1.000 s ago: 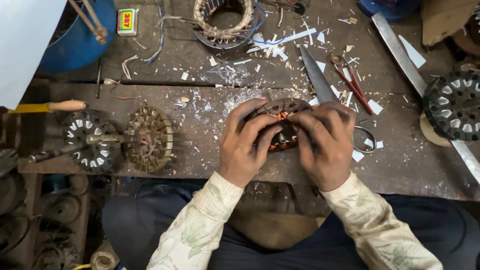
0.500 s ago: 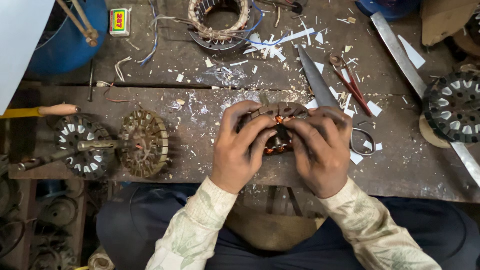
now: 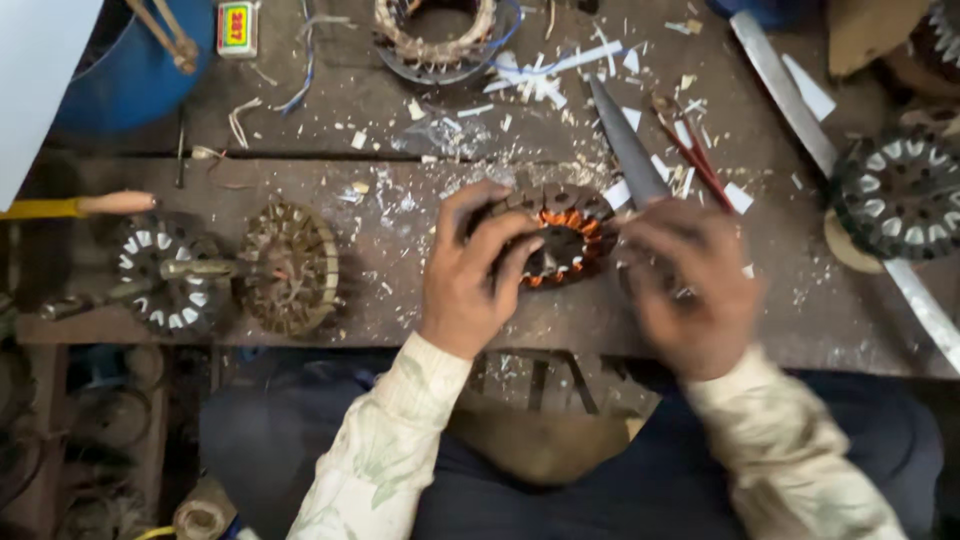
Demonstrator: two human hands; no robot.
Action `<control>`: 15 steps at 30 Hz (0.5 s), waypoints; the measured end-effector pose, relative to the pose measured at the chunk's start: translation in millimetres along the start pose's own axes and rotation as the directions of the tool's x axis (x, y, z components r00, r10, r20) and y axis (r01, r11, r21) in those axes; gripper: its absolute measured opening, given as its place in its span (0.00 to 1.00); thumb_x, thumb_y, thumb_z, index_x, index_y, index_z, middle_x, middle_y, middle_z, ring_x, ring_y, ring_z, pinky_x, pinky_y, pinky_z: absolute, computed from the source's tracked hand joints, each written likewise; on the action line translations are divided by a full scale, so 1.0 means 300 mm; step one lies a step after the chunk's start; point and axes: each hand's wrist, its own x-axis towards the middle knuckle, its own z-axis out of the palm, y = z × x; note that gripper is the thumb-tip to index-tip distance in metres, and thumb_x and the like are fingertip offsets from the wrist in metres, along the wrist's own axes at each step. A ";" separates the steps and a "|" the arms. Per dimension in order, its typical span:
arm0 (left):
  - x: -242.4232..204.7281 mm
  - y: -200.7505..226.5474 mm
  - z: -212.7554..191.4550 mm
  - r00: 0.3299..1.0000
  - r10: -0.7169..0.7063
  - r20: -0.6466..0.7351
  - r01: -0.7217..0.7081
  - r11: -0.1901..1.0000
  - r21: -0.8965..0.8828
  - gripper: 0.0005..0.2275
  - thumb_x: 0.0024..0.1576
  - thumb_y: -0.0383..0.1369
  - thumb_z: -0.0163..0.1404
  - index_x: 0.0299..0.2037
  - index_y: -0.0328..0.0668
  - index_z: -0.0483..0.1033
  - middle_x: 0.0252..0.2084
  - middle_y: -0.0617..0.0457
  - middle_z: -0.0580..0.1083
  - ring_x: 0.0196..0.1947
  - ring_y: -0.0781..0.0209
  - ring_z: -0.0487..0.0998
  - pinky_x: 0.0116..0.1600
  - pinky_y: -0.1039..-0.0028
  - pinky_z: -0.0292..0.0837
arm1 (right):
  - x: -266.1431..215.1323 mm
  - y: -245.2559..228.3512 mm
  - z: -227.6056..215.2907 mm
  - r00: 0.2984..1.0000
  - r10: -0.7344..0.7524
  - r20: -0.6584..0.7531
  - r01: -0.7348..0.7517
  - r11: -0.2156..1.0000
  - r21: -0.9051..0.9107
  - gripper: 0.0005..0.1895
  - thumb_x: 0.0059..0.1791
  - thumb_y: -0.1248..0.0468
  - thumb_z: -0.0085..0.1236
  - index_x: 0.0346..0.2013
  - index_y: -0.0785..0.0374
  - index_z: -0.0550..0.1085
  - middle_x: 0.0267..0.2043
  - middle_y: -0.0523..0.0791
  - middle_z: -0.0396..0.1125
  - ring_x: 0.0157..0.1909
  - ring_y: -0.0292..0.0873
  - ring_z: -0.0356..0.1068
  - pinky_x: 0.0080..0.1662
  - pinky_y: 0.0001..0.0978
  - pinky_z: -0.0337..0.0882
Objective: The person cuts small strips of white insulating paper using scissors and inserts them into the slots of a copper-wound motor rotor. The person repeats this process, cutting and placing paper into the rotor slots to insulate the windings.
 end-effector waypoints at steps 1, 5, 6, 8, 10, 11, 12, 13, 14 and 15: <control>-0.003 -0.002 -0.008 1.000 0.001 -0.006 -0.001 1.000 -0.012 0.13 0.58 0.24 0.60 0.51 0.44 0.75 0.60 0.44 0.69 0.62 0.43 0.75 0.63 0.63 0.75 | -0.002 0.016 -0.052 0.997 0.080 0.011 -0.079 0.995 -0.054 0.16 0.51 0.73 0.64 0.53 0.60 0.78 0.53 0.49 0.71 0.55 0.47 0.72 0.53 0.35 0.73; -0.003 0.006 -0.039 1.000 -0.009 -0.017 0.007 0.993 -0.114 0.18 0.61 0.25 0.58 0.58 0.41 0.66 0.63 0.45 0.68 0.65 0.47 0.73 0.69 0.63 0.72 | 0.025 0.127 -0.171 0.910 0.340 0.237 -0.249 0.906 -0.341 0.19 0.50 0.63 0.70 0.55 0.59 0.79 0.42 0.50 0.72 0.39 0.46 0.74 0.43 0.39 0.72; -0.002 0.013 -0.042 1.000 -0.014 -0.002 0.014 0.992 -0.126 0.18 0.61 0.25 0.57 0.59 0.41 0.65 0.64 0.45 0.68 0.66 0.48 0.73 0.69 0.64 0.73 | 0.016 0.150 -0.167 0.903 0.333 0.270 -0.242 0.916 -0.320 0.23 0.46 0.62 0.71 0.55 0.61 0.77 0.41 0.49 0.72 0.39 0.46 0.74 0.42 0.40 0.73; -0.001 0.023 -0.045 1.000 -0.017 0.014 0.018 0.992 -0.126 0.19 0.61 0.24 0.56 0.60 0.40 0.64 0.65 0.45 0.68 0.67 0.48 0.73 0.71 0.64 0.72 | -0.004 0.185 -0.138 0.886 0.318 0.338 -0.231 0.934 -0.274 0.32 0.38 0.60 0.74 0.54 0.64 0.74 0.39 0.49 0.73 0.38 0.47 0.75 0.41 0.40 0.73; -0.006 0.025 -0.049 1.000 -0.013 0.015 0.015 0.995 -0.100 0.19 0.61 0.24 0.55 0.60 0.40 0.64 0.65 0.45 0.69 0.68 0.49 0.72 0.72 0.62 0.70 | -0.021 0.198 -0.109 0.857 0.380 0.348 -0.276 0.909 -0.312 0.32 0.40 0.63 0.70 0.58 0.63 0.73 0.37 0.49 0.73 0.37 0.48 0.74 0.40 0.41 0.73; -0.009 0.022 -0.048 1.000 0.000 0.011 0.001 0.998 -0.070 0.19 0.60 0.25 0.56 0.60 0.40 0.64 0.65 0.45 0.70 0.68 0.49 0.72 0.73 0.61 0.67 | -0.025 0.199 -0.095 0.841 0.409 0.353 -0.297 0.896 -0.330 0.32 0.41 0.65 0.69 0.61 0.62 0.72 0.36 0.48 0.73 0.36 0.48 0.74 0.40 0.42 0.73; -0.010 0.015 -0.046 1.000 0.013 0.007 -0.013 0.999 -0.037 0.20 0.60 0.25 0.56 0.60 0.41 0.65 0.65 0.45 0.70 0.68 0.48 0.71 0.74 0.59 0.65 | -0.025 0.200 -0.087 0.822 0.464 0.330 -0.357 0.872 -0.335 0.33 0.41 0.66 0.69 0.61 0.62 0.72 0.36 0.48 0.73 0.35 0.48 0.74 0.40 0.41 0.73; -0.013 0.008 -0.043 1.000 0.026 0.004 -0.026 1.000 -0.005 0.20 0.60 0.26 0.56 0.61 0.41 0.65 0.65 0.45 0.70 0.69 0.48 0.71 0.75 0.57 0.63 | -0.024 0.200 -0.082 0.799 0.517 0.307 -0.416 0.844 -0.339 0.33 0.40 0.67 0.69 0.60 0.62 0.72 0.35 0.48 0.73 0.35 0.47 0.74 0.39 0.41 0.73; -0.016 0.000 -0.037 0.999 0.048 -0.020 -0.048 0.999 0.015 0.20 0.60 0.27 0.57 0.61 0.41 0.64 0.65 0.45 0.70 0.69 0.47 0.70 0.75 0.57 0.61 | -0.024 0.201 -0.087 0.772 0.571 0.280 -0.475 0.810 -0.343 0.34 0.40 0.69 0.69 0.60 0.61 0.72 0.34 0.48 0.73 0.34 0.46 0.74 0.39 0.40 0.73; -0.019 -0.009 -0.030 0.997 0.071 -0.043 -0.070 0.997 0.035 0.20 0.61 0.29 0.57 0.61 0.42 0.64 0.65 0.46 0.69 0.69 0.47 0.69 0.74 0.57 0.60 | -0.021 0.206 -0.103 0.780 0.568 0.263 -0.493 0.816 -0.301 0.33 0.39 0.69 0.69 0.59 0.63 0.72 0.35 0.48 0.73 0.34 0.45 0.73 0.39 0.40 0.73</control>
